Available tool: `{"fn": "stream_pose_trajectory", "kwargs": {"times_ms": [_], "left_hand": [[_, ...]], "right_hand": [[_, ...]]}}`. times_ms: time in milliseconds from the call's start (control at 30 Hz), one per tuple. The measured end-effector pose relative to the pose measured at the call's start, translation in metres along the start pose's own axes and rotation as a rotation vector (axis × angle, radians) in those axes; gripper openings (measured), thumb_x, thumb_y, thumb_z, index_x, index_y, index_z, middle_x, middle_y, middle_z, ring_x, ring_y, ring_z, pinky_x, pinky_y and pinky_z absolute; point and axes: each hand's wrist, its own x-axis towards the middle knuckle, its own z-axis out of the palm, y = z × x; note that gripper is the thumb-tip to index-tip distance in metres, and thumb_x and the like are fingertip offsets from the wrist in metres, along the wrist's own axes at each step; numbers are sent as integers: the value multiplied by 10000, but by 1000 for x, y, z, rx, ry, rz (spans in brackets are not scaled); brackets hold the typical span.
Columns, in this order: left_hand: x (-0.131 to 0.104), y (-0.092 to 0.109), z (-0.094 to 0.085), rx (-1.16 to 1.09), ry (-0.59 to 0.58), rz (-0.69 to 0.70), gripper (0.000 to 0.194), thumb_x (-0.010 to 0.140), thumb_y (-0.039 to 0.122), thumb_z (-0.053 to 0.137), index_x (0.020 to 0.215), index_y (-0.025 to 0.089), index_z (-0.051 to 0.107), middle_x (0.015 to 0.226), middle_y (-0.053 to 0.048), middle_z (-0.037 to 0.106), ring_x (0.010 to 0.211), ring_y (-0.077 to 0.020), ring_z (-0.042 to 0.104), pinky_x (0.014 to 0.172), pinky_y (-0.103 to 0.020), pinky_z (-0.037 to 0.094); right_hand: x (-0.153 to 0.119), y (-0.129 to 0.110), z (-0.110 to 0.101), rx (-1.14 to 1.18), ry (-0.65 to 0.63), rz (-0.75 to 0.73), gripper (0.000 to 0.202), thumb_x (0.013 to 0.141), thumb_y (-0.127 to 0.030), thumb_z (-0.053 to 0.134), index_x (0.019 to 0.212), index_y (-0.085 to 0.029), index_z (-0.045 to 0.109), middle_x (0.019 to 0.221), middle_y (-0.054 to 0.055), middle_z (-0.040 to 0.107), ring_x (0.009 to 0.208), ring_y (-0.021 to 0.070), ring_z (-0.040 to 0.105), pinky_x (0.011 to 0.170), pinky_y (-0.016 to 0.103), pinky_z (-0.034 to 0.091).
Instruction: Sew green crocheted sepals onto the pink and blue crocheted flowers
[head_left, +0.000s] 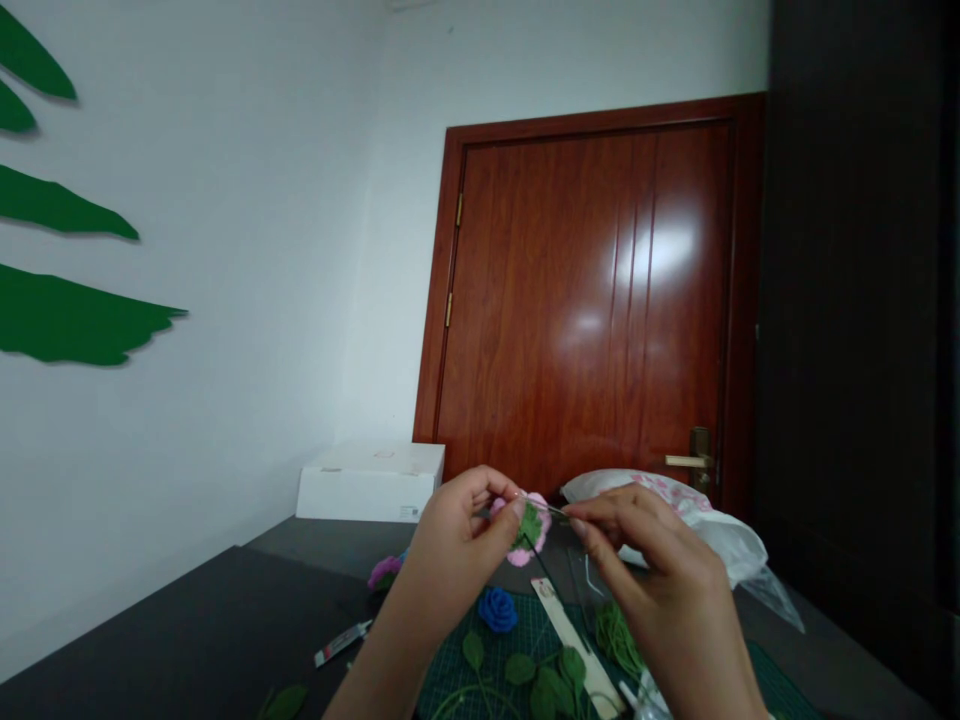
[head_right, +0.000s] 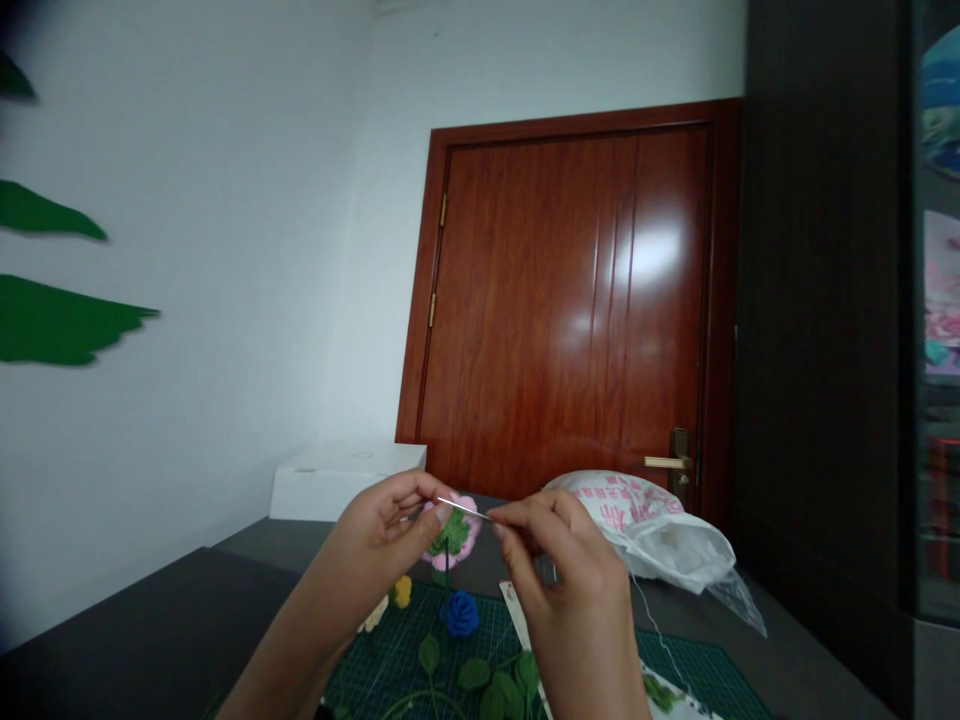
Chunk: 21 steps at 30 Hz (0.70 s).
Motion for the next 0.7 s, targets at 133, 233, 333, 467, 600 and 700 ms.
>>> {"fn": "stream_pose_trajectory", "kwargs": {"times_ms": [133,233,333,467,600,700], "left_hand": [[0,0,0,-9,49,7,95,832,256,606,840,163,626,910,-98,736,839,-204,689,714,-310,554],[0,-2,0,-8,71,4,108,841,271,612,842,164,625,932,-106,743,854,-211,698,719,-319,562],[1,-5,-1,8,91,23,110,843,273,615,843,163,627,890,-95,737,827,-209,700,709,-321,562],[2,-5,-1,17,117,27,114,840,276,613,829,163,617,861,-88,727,796,-202,699,685,-315,561],[1,-2,-1,40,139,36,112,836,271,609,809,163,606,830,-80,716,771,-196,696,677,-315,561],[1,0,-1,32,140,35,107,839,266,606,810,163,606,824,-76,715,759,-191,696,668,-310,562]], "right_hand": [[0,0,-3,-139,16,-144,173,892,-99,581,945,-199,713,760,18,596,672,152,623,602,254,516],[-2,3,-5,-189,-24,-195,199,899,-93,573,1002,-200,705,770,16,578,662,145,619,602,248,524],[-4,6,-6,-204,-54,-214,205,914,-96,564,1035,-202,692,792,20,572,676,140,622,617,243,534],[-7,8,-7,-235,-79,-232,182,928,-115,559,1034,-196,683,799,20,561,673,134,624,604,231,531],[-8,10,-7,-275,-95,-261,178,940,-139,550,1048,-200,678,763,9,526,622,128,599,545,224,506],[-8,10,-7,-290,-100,-275,172,951,-150,537,1039,-195,678,751,8,508,607,124,588,526,219,492]]}}
